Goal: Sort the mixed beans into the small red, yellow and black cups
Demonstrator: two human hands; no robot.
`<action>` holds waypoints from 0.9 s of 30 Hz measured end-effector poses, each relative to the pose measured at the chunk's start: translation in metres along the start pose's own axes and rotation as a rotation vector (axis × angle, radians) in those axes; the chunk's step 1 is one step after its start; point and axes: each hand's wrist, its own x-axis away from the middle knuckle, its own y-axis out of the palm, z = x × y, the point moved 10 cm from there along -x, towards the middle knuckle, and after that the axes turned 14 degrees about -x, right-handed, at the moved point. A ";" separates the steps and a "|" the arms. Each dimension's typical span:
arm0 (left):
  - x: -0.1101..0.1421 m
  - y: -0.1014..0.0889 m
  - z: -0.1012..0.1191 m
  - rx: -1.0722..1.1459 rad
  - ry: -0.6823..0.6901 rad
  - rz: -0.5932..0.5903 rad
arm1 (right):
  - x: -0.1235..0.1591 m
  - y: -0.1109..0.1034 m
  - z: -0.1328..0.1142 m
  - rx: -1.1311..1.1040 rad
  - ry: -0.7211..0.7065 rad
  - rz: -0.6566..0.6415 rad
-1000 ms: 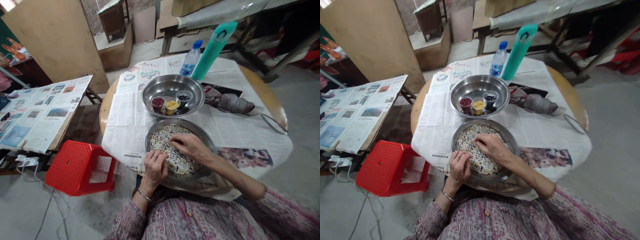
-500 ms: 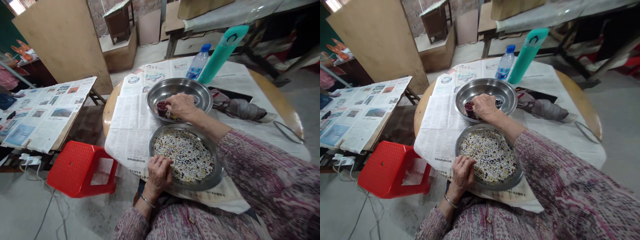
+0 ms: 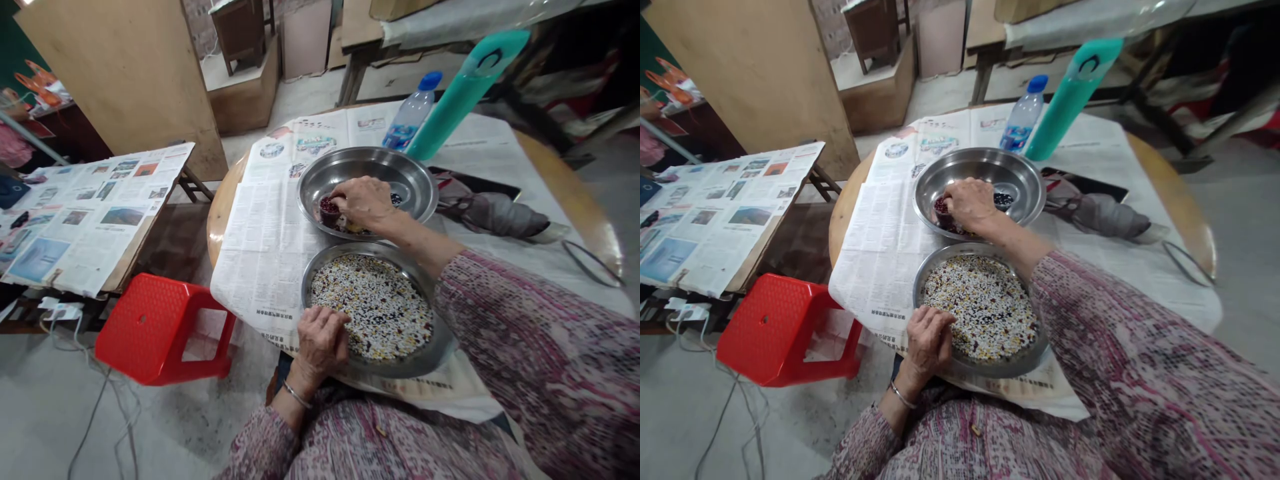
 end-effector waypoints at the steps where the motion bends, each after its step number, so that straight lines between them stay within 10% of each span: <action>1: 0.000 0.001 -0.001 0.002 -0.003 -0.002 | 0.007 -0.004 -0.004 -0.024 -0.021 0.008; 6: 0.002 0.001 -0.001 0.020 -0.001 0.026 | 0.076 -0.003 -0.014 -0.167 -0.205 -0.038; 14: 0.006 -0.010 -0.013 0.109 -0.122 0.147 | 0.237 0.091 -0.023 -0.334 -0.405 -0.473; 27: 0.002 -0.011 -0.011 0.069 -0.101 0.160 | 0.145 0.051 0.024 -0.013 -0.167 0.010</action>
